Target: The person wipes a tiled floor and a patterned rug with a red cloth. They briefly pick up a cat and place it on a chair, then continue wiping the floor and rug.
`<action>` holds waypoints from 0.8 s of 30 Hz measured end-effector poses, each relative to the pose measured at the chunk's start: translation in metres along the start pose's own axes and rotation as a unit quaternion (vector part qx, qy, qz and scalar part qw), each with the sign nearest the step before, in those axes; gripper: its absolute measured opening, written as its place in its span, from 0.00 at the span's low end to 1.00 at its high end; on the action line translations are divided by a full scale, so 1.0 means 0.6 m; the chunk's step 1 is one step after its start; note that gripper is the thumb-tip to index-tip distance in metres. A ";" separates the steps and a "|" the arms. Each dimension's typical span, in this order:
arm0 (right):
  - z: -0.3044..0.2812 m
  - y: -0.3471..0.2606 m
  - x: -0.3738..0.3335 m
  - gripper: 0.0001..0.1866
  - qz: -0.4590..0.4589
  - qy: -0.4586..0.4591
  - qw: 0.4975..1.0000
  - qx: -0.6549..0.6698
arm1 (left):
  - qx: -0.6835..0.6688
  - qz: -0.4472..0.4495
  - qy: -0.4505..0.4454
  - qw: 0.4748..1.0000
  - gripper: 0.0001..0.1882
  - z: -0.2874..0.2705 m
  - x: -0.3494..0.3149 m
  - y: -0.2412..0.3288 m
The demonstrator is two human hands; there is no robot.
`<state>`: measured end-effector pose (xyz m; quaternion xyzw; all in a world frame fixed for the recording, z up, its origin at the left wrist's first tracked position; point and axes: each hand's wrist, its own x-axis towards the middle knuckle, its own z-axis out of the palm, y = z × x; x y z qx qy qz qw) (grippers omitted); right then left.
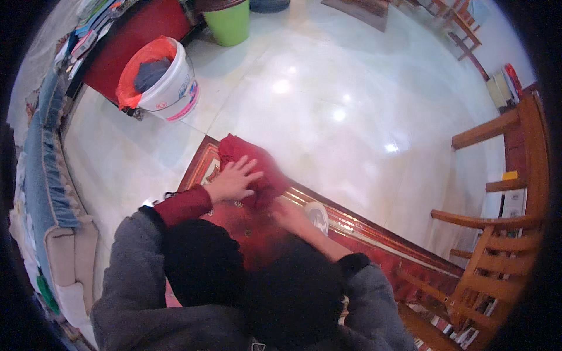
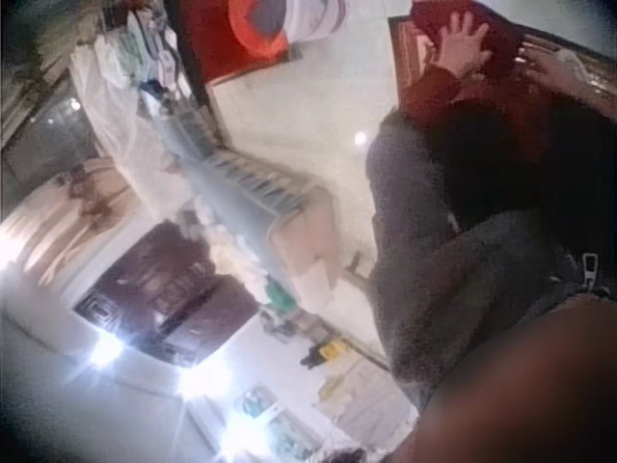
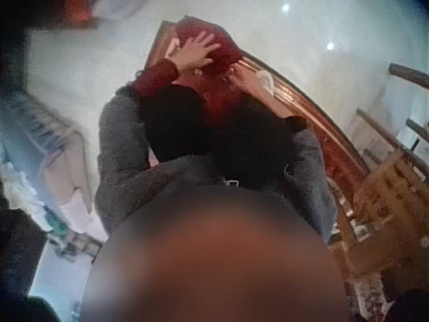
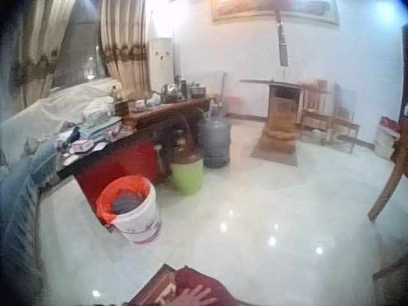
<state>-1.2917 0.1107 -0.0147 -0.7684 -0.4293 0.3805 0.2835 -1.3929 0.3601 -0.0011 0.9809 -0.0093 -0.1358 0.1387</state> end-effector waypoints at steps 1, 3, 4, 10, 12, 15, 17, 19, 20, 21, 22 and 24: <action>0.002 0.006 0.003 0.24 -0.007 0.011 1.000 0.003 | -0.007 -0.002 -0.001 1.000 0.38 0.010 0.020 0.006; 0.008 0.014 0.012 0.24 0.005 0.010 1.000 -0.016 | -0.017 -0.014 -0.038 0.999 0.39 0.020 0.042 0.009; 0.010 0.016 0.015 0.23 -0.017 0.023 0.999 -0.025 | 0.001 -0.022 -0.067 0.998 0.40 0.024 0.040 0.004; 0.010 0.008 0.041 0.24 0.019 -0.057 0.998 -0.012 | -0.050 -0.187 -0.010 0.981 0.42 0.085 -0.097 -0.091; 0.007 0.001 0.047 0.23 0.034 -0.086 0.996 -0.012 | -0.051 -0.270 0.041 0.961 0.41 0.114 -0.173 -0.113; 0.007 -0.010 0.066 0.23 0.021 -0.136 0.990 -0.035 | -0.071 -0.396 0.089 0.911 0.41 0.152 -0.318 -0.111; 0.011 -0.016 0.084 0.23 0.009 -0.162 0.985 -0.058 | -0.093 -0.457 0.097 0.879 0.41 0.172 -0.414 -0.097; 0.017 -0.021 0.105 0.24 0.002 -0.203 0.975 -0.090 | -0.039 -0.534 0.066 0.842 0.42 0.188 -0.477 -0.087; 0.019 -0.021 0.116 0.23 -0.003 -0.205 0.976 -0.077 | -0.079 -0.595 0.060 0.798 0.43 0.196 -0.486 -0.091; 0.021 -0.021 0.124 0.23 -0.003 -0.220 0.973 -0.071 | -0.098 -0.602 0.125 0.783 0.44 0.202 -0.483 -0.098; 0.023 -0.020 0.131 0.22 0.001 -0.231 0.970 -0.070 | -0.120 -0.626 0.152 0.755 0.44 0.203 -0.467 -0.118; 0.026 -0.015 0.141 0.21 0.048 -0.244 0.968 -0.033 | -0.153 -0.658 0.176 0.717 0.45 0.190 -0.408 -0.173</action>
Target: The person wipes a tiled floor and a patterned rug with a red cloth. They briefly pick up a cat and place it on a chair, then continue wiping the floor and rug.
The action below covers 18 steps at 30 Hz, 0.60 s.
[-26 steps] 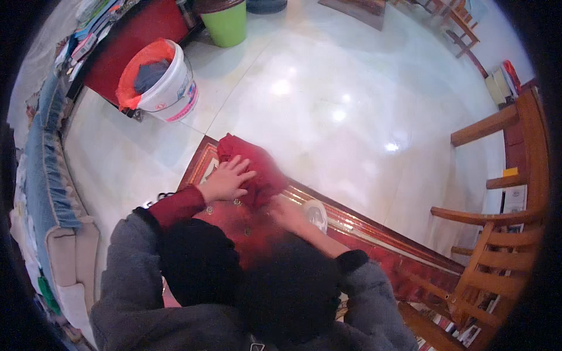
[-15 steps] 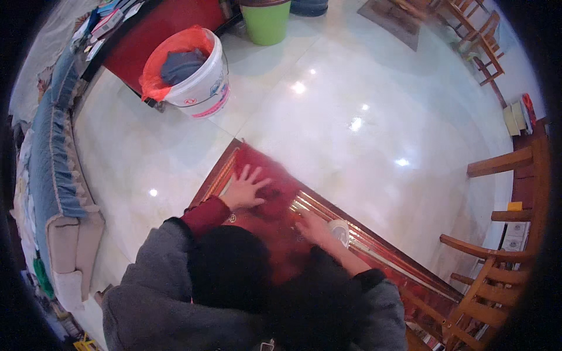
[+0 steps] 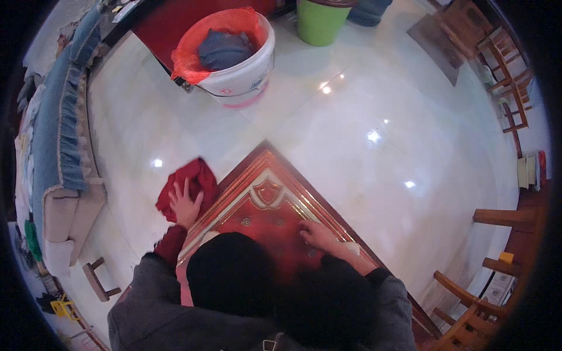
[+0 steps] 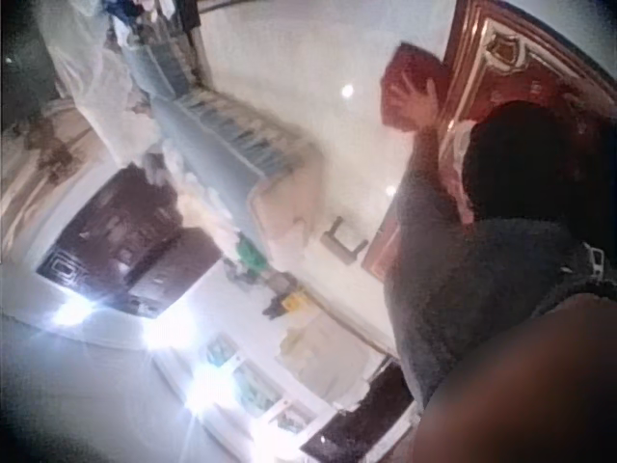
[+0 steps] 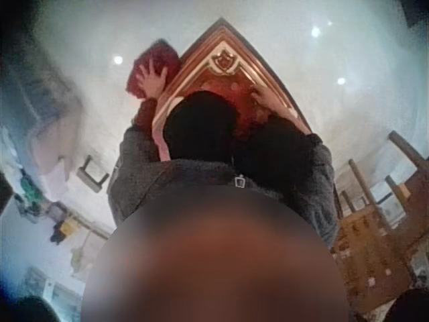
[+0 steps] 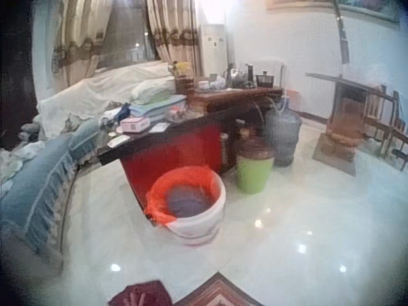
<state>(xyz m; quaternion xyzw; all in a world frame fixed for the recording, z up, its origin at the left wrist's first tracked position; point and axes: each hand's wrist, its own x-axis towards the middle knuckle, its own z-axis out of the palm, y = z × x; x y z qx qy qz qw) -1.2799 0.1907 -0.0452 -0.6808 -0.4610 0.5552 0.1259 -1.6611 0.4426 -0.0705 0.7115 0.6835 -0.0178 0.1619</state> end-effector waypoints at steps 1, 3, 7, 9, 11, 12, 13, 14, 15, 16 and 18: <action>-0.001 0.004 0.004 0.20 0.030 -0.001 0.999 0.034 | -0.012 -0.011 -0.011 1.000 0.45 0.010 0.039 0.046; 0.000 0.013 0.008 0.20 0.001 0.026 1.000 0.018 | -0.018 0.007 -0.035 0.999 0.47 0.020 0.105 0.153; 0.007 0.037 -0.007 0.20 0.012 0.066 0.997 0.028 | 0.036 0.206 -0.120 0.971 0.47 0.035 0.144 0.386; 0.010 0.048 -0.022 0.18 0.010 0.099 0.995 0.029 | 0.060 0.342 -0.157 0.924 0.46 0.053 0.106 0.468; 0.008 0.056 -0.039 0.17 0.004 0.133 0.989 0.059 | 0.089 0.472 -0.196 0.855 0.44 0.074 0.046 0.500; 0.005 0.058 -0.045 0.17 0.009 0.139 0.990 0.037 | 0.102 0.522 -0.195 0.824 0.43 0.081 0.019 0.491; 0.000 0.058 -0.051 0.17 0.011 0.133 0.991 0.017 | 0.115 0.564 -0.204 0.792 0.41 0.087 -0.007 0.471; -0.006 0.056 -0.054 0.17 0.035 0.115 0.993 0.000 | 0.104 0.581 -0.199 0.782 0.39 0.086 -0.022 0.440; -0.013 0.050 -0.056 0.17 0.006 0.130 0.991 -0.015 | 0.092 0.577 -0.172 0.793 0.39 0.082 -0.019 0.409; -0.020 0.042 -0.057 0.17 0.003 0.128 0.991 -0.024 | 0.083 0.566 -0.154 0.806 0.39 0.076 -0.017 0.366; -0.034 0.017 -0.050 0.17 -0.011 0.097 0.993 -0.071 | 0.073 0.505 -0.132 0.850 0.38 0.056 -0.018 0.268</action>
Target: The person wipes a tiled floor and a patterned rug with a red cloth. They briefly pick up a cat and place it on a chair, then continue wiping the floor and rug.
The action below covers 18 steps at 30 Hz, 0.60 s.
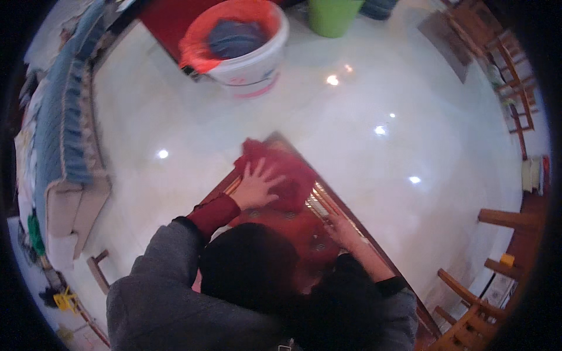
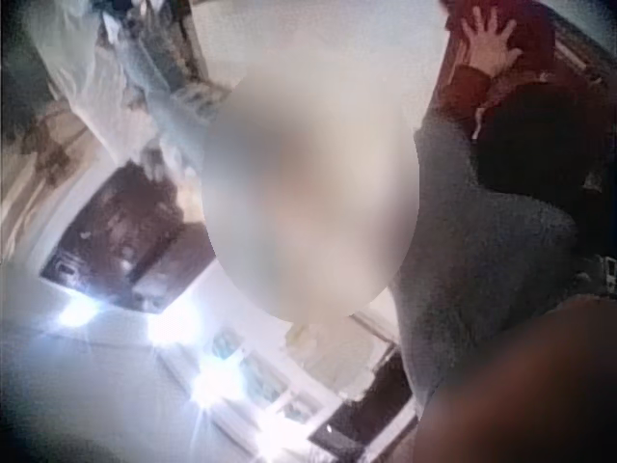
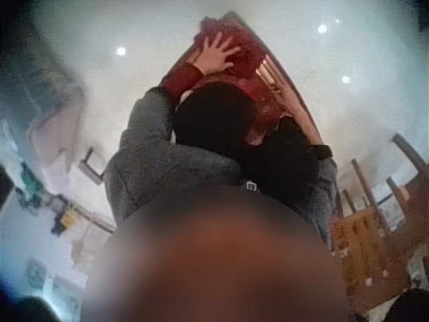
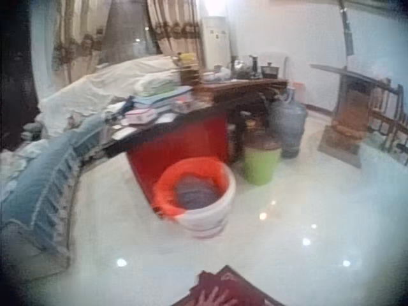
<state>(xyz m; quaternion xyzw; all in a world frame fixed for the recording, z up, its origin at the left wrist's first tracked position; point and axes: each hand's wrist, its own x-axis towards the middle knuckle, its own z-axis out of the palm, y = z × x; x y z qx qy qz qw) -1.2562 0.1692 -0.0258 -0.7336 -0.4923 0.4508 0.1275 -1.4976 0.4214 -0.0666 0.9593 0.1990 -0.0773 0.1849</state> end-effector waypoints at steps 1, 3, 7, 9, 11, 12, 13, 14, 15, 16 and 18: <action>-0.010 -0.013 0.009 0.17 -0.017 -0.023 0.999 -0.035 | 0.001 -0.063 -0.007 0.998 0.38 0.003 -0.050 -0.025; -0.021 -0.048 0.033 0.17 -0.065 -0.039 0.994 -0.085 | 0.004 -0.162 0.045 0.986 0.38 0.017 -0.169 -0.065; -0.035 -0.114 0.065 0.18 -0.106 -0.063 0.985 -0.123 | -0.043 -0.407 0.035 0.912 0.43 0.085 -0.430 -0.083; -0.040 -0.135 0.068 0.18 -0.116 -0.058 0.986 -0.104 | -0.075 -0.518 -0.008 0.852 0.45 0.127 -0.522 -0.084; -0.043 -0.145 0.059 0.19 -0.115 -0.069 0.988 -0.078 | -0.100 -0.610 0.091 0.781 0.46 0.152 -0.566 -0.111; -0.043 -0.145 0.052 0.19 -0.097 -0.084 0.990 -0.063 | -0.122 -0.662 0.104 0.732 0.47 0.158 -0.573 -0.124; -0.042 -0.143 0.042 0.19 -0.056 -0.101 0.992 -0.049 | -0.143 -0.683 0.154 0.699 0.49 0.158 -0.566 -0.148; -0.040 -0.138 0.033 0.19 -0.079 -0.099 0.991 -0.032 | -0.140 -0.718 0.161 0.663 0.49 0.151 -0.542 -0.184; -0.036 -0.133 0.025 0.19 -0.077 -0.098 0.992 -0.017 | -0.129 -0.732 0.146 0.652 0.48 0.136 -0.514 -0.221; -0.032 -0.125 0.012 0.19 -0.066 -0.084 0.994 -0.003 | -0.115 -0.728 0.142 0.661 0.47 0.121 -0.476 -0.249; -0.015 -0.113 -0.011 0.19 -0.042 -0.110 0.993 0.030 | -0.121 -0.726 0.116 0.667 0.47 0.084 -0.386 -0.283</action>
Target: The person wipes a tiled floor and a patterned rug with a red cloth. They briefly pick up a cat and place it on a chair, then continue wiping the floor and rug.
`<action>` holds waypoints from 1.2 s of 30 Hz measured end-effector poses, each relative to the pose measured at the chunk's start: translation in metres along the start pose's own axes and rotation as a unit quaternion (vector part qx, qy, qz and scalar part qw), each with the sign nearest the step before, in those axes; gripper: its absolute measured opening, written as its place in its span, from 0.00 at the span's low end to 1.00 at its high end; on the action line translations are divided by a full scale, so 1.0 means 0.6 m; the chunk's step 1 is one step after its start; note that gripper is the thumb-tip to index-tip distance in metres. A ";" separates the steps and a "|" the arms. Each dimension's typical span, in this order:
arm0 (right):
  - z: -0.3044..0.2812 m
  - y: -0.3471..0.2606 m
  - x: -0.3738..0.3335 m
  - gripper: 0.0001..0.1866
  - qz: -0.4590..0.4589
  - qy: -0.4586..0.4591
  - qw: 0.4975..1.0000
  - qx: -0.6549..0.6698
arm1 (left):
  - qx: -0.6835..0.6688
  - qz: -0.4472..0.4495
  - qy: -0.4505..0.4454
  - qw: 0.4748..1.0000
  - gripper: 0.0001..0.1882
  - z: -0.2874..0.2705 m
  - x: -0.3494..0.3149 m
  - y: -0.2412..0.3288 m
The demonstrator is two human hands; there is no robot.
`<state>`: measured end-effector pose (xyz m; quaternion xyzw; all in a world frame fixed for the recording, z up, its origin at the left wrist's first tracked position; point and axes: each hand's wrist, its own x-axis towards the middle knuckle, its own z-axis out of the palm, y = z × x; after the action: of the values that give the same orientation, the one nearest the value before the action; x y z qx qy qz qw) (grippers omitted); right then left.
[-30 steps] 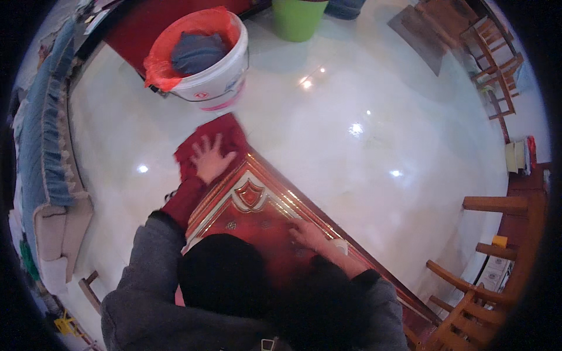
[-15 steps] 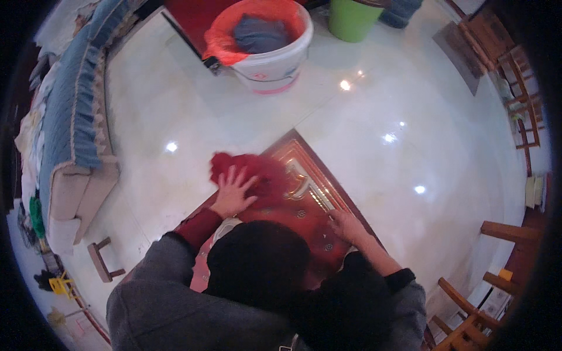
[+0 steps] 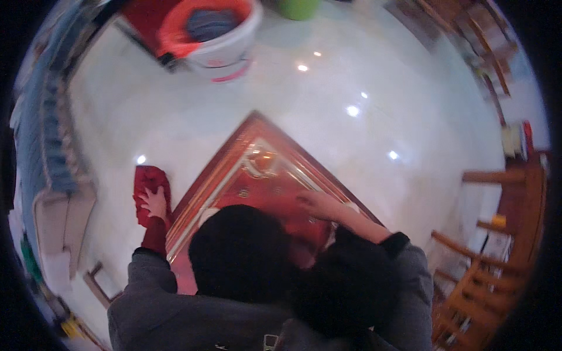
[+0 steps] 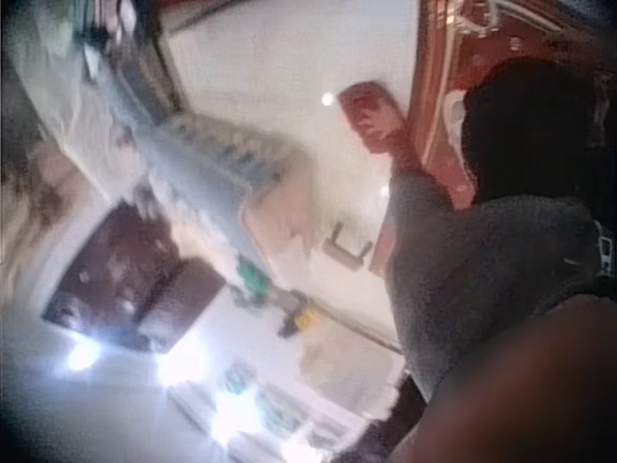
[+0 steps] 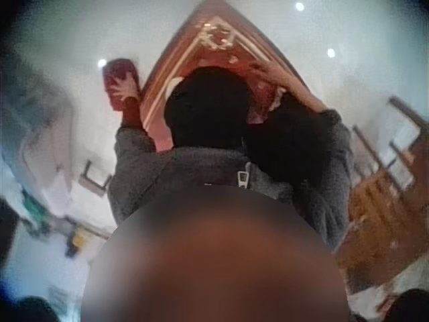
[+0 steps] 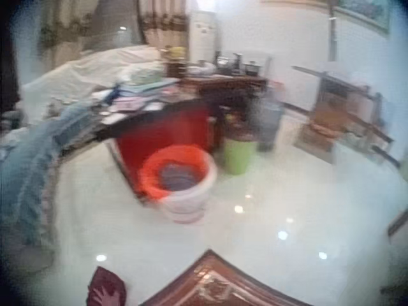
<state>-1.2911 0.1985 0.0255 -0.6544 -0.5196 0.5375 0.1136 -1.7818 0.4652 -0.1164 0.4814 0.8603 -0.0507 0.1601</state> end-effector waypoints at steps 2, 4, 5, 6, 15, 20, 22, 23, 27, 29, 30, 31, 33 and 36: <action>0.013 0.010 -0.016 0.23 -0.007 -0.045 0.998 -0.036 | -0.014 0.088 -0.035 0.995 0.46 0.001 -0.013 0.121; 0.020 0.013 -0.034 0.23 0.014 -0.042 0.998 -0.047 | 0.014 0.215 -0.061 0.975 0.45 0.006 -0.062 0.252; 0.021 0.011 -0.043 0.23 0.023 -0.039 0.997 -0.069 | 0.026 0.281 -0.074 0.957 0.45 0.020 -0.102 0.320; 0.019 0.011 -0.053 0.23 0.025 -0.029 0.998 -0.040 | 0.066 0.333 -0.089 0.936 0.44 0.034 -0.151 0.381; -0.011 -0.006 -0.190 0.22 0.118 0.225 0.966 0.048 | 0.242 0.826 -0.184 0.475 0.40 0.136 -0.556 0.374; 0.071 0.033 -0.247 0.23 0.171 0.321 0.924 0.115 | 0.198 0.881 -0.204 0.377 0.40 0.095 -0.480 0.259; 0.125 0.040 -0.261 0.23 0.205 0.309 0.917 0.147 | 0.186 0.875 -0.144 0.424 0.40 0.065 -0.433 0.264; 0.150 0.040 -0.265 0.23 0.207 0.294 0.919 0.160 | 0.242 0.829 -0.125 0.488 0.39 0.063 -0.431 0.271; 0.180 -0.010 -0.291 0.19 0.143 0.352 0.915 0.131 | 0.265 0.668 -0.180 0.671 0.44 0.089 -0.476 0.310; 0.180 -0.078 -0.305 0.15 0.088 0.344 0.924 0.140 | 0.250 0.661 -0.211 0.675 0.42 0.115 -0.500 0.327; 0.190 -0.104 -0.322 0.15 0.078 0.304 0.935 0.164 | 0.220 0.691 -0.302 0.618 0.41 0.128 -0.503 0.328; 0.202 -0.131 -0.342 0.14 0.058 0.264 0.944 0.191 | 0.160 0.727 -0.382 0.548 0.40 0.140 -0.504 0.330; 0.235 -0.162 -0.388 0.14 0.024 0.249 0.956 0.153 | 0.141 0.772 -0.429 0.448 0.39 0.167 -0.503 0.307; 0.273 -0.174 -0.422 0.15 -0.008 0.181 0.980 0.085 | 0.229 0.784 -0.437 0.377 0.38 0.180 -0.507 0.251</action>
<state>-1.4538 -0.0261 0.1826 -0.7246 -0.4482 0.4512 0.2657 -1.4827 0.2720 -0.1097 0.8705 -0.1347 -0.3007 0.3655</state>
